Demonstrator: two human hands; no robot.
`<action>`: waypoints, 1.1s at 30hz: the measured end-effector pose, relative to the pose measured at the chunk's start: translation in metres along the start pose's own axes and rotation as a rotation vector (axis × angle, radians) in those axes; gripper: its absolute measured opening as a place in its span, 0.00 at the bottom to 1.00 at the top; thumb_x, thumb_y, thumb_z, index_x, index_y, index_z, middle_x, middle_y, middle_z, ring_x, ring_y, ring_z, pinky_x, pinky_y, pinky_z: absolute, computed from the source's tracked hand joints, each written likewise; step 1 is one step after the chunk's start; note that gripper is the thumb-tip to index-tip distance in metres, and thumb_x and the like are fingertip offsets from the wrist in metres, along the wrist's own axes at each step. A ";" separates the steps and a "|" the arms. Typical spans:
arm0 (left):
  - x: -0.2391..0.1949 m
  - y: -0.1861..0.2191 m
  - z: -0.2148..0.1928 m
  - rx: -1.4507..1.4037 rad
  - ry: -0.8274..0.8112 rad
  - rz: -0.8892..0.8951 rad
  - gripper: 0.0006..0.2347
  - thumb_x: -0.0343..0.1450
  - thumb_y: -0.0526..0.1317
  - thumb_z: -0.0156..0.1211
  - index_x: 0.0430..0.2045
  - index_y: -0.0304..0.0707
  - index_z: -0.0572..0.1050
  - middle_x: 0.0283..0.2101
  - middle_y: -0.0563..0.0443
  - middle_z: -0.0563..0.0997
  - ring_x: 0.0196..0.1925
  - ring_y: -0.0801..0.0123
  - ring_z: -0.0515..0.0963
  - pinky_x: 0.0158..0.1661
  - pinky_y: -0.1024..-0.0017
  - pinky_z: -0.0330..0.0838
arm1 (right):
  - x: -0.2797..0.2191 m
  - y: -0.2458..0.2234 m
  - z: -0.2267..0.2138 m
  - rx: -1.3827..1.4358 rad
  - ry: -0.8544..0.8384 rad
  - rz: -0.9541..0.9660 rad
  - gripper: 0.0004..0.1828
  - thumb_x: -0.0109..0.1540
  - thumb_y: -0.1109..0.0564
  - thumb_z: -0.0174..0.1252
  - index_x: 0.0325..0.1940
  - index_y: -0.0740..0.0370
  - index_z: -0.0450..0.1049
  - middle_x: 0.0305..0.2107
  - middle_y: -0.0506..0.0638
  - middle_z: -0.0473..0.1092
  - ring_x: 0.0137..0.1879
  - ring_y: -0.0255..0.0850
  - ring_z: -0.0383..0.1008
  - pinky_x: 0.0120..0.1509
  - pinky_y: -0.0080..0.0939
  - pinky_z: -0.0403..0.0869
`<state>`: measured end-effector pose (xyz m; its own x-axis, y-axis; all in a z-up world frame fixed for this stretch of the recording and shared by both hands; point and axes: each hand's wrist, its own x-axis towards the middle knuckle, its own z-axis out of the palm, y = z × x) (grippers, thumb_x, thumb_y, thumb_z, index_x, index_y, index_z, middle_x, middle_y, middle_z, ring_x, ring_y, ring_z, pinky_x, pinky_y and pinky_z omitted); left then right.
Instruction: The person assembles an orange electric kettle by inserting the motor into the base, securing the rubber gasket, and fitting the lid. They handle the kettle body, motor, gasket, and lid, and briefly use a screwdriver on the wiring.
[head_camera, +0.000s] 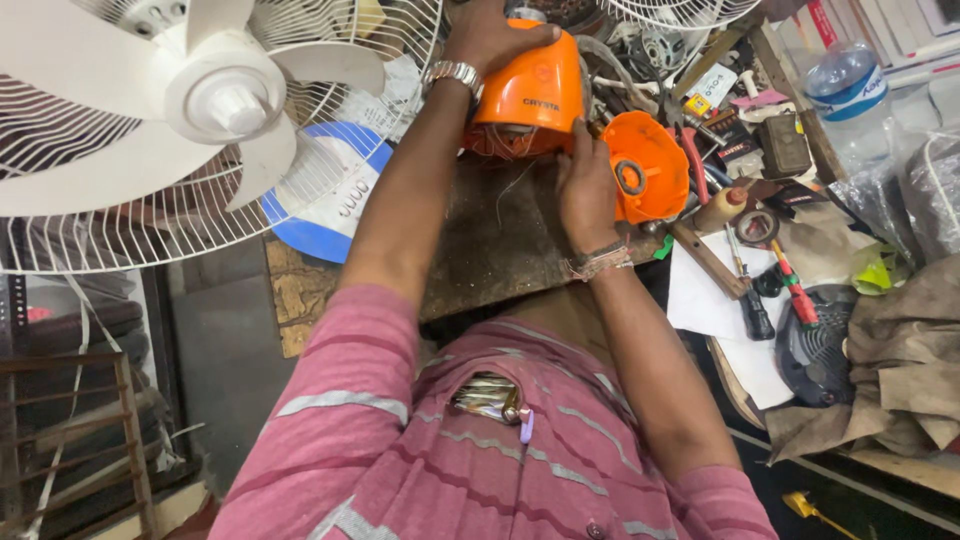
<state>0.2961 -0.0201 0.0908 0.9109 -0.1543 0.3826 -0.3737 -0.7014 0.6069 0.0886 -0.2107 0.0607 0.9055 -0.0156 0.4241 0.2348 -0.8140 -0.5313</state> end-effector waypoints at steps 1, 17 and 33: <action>0.007 -0.002 0.004 0.006 -0.043 -0.069 0.39 0.56 0.69 0.73 0.51 0.35 0.76 0.48 0.32 0.81 0.50 0.46 0.82 0.51 0.56 0.74 | 0.004 0.003 0.002 -0.005 0.017 -0.029 0.30 0.66 0.63 0.58 0.72 0.62 0.61 0.51 0.69 0.67 0.53 0.66 0.71 0.55 0.59 0.72; 0.033 -0.036 0.032 0.055 -0.147 -0.219 0.46 0.53 0.72 0.73 0.56 0.34 0.72 0.52 0.33 0.80 0.53 0.49 0.82 0.56 0.60 0.74 | 0.014 0.005 0.000 -0.065 -0.137 0.033 0.43 0.61 0.67 0.57 0.79 0.60 0.49 0.59 0.76 0.61 0.49 0.69 0.73 0.49 0.61 0.73; -0.002 0.004 0.000 0.070 -0.123 -0.168 0.36 0.57 0.71 0.69 0.45 0.40 0.80 0.45 0.39 0.84 0.46 0.53 0.84 0.48 0.59 0.77 | -0.015 0.007 -0.002 0.170 -0.147 -0.052 0.53 0.58 0.70 0.60 0.82 0.59 0.40 0.63 0.74 0.59 0.64 0.69 0.66 0.66 0.57 0.70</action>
<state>0.2933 -0.0224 0.0922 0.9754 -0.1122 0.1899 -0.2060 -0.7706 0.6032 0.0756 -0.2173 0.0519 0.9296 0.1183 0.3491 0.3270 -0.7018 -0.6329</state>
